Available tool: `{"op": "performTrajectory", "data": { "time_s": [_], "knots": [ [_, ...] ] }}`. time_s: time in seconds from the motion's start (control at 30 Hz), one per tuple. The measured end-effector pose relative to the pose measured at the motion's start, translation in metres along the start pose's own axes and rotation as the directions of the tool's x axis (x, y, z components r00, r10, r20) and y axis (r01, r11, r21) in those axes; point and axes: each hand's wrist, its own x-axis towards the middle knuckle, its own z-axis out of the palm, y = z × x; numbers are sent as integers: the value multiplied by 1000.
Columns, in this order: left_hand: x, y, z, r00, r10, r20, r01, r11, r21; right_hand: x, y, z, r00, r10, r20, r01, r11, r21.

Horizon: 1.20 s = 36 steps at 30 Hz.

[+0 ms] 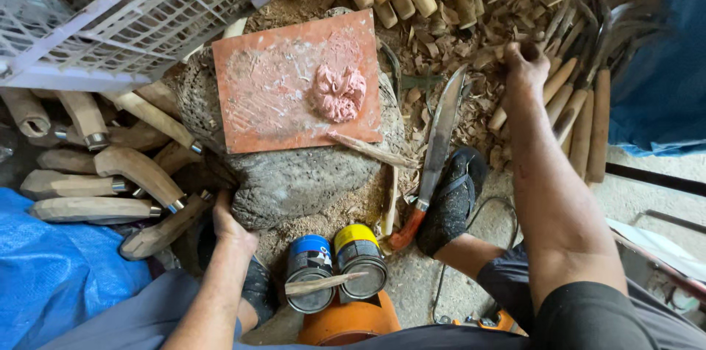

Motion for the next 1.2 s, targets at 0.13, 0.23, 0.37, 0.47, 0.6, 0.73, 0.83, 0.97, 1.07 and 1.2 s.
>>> {"op": "performTrajectory", "data": {
  "time_s": [0.13,0.23,0.37,0.47,0.6,0.73,0.83,0.97,1.07,1.2],
  "knots": [
    [-4,3,5,995,-88,-41,89,996,26,-19,6,-5,993,96,69,-115,927,356],
    [-5,3,6,996,-84,4,84,996,3,-37,21,-8,964,244,106,-251,696,673],
    [-6,4,4,999,-37,-3,37,998,-46,-106,59,3,939,191,287,-345,546,763],
    [-7,4,3,1000,-6,13,7,999,-50,-173,71,28,878,382,287,-468,563,681],
    [-12,7,3,989,70,-133,-70,998,4,-254,63,63,833,524,179,-543,709,451],
    [-21,11,4,970,156,-186,-148,987,60,-308,42,90,694,682,232,-696,717,-26],
    [-27,15,4,962,191,-192,-179,981,81,-330,41,116,657,680,324,-695,714,-89],
    [-31,19,4,960,212,-185,-197,976,94,-343,60,152,763,530,371,-603,790,112],
    [-30,19,3,960,220,-176,-205,974,97,-354,75,170,883,387,264,-440,879,185],
    [-27,17,0,963,215,-165,-200,974,107,-374,92,181,932,321,171,-351,917,191]
  ]
}}
